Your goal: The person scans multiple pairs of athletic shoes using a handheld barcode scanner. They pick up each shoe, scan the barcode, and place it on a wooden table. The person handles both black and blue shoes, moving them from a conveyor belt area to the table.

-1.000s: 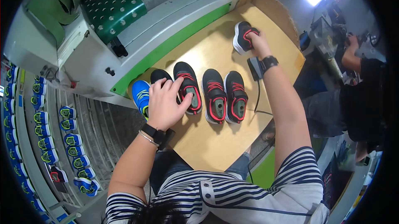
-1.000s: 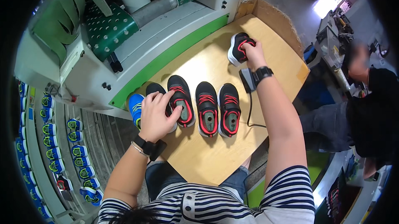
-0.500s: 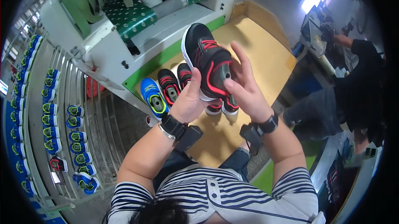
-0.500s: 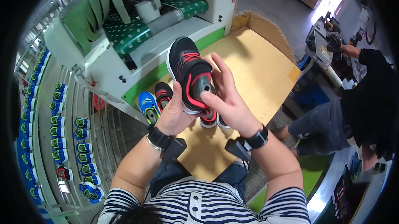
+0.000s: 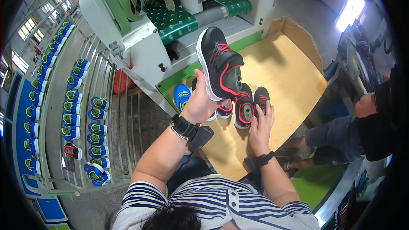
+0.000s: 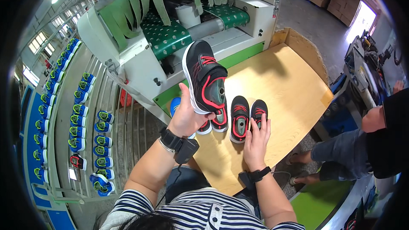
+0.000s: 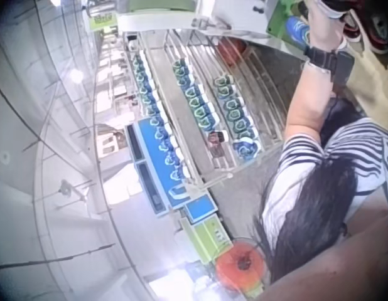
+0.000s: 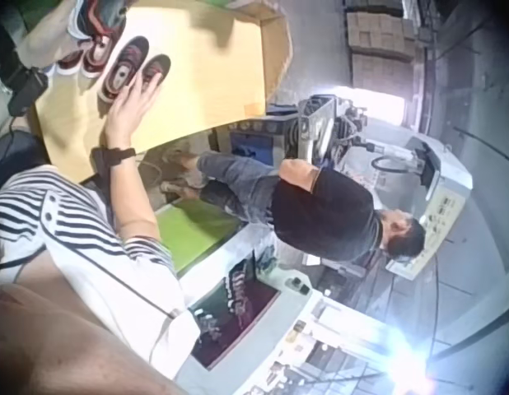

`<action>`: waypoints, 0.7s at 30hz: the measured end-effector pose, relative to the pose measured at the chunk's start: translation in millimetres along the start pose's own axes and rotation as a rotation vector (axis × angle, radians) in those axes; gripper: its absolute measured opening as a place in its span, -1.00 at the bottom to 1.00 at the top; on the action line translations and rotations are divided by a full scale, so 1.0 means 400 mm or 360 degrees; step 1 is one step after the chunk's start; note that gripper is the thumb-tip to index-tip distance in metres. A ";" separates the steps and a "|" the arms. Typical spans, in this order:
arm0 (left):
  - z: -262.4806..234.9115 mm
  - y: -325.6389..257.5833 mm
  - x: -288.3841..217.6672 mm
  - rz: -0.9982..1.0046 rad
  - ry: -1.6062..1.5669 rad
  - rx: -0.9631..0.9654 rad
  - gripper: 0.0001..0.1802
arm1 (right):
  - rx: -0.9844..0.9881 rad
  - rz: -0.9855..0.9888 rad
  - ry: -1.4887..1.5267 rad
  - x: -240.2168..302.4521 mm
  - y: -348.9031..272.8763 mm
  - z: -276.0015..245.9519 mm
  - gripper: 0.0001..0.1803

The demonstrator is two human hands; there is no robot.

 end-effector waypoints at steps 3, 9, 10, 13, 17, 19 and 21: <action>-0.010 -0.002 0.021 -0.0031 -0.0024 0.0023 -0.13 | 0.0028 -0.0030 -0.0067 0.002 -0.001 -0.002 -0.54; -0.008 0.004 0.017 -0.0076 -0.0033 -0.0143 -0.20 | -0.0141 0.0083 0.0086 -0.007 0.000 -0.001 -0.33; -0.017 0.009 0.003 -0.0062 -0.0045 -0.0111 -0.21 | -0.0200 0.0167 0.0161 -0.012 -0.005 0.001 -0.27; -0.047 0.081 -0.079 0.0010 -0.0341 -0.0015 -0.24 | -0.0221 0.0412 0.0480 -0.041 -0.013 0.002 -0.14; -0.163 0.259 -0.264 0.0232 -0.0592 0.0009 -0.13 | -0.0144 0.0538 0.0680 -0.048 -0.007 0.002 -0.07; -0.245 0.312 -0.304 0.0265 -0.1086 -0.0060 -0.05 | -0.0121 0.0565 0.0784 -0.057 0.002 0.000 -0.06; -0.267 0.336 -0.314 0.0467 -0.1004 -0.0090 -0.05 | -0.0188 0.0605 0.0904 -0.106 0.022 -0.027 -0.08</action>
Point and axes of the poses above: each hand's wrist, its own y-axis towards the middle knuckle, its own z-axis out of the palm, x = y × z, the point moved 3 cm from there along y, towards the middle knuckle, and after that the axes turned 3 degrees about -y, right-handed, at the moved point
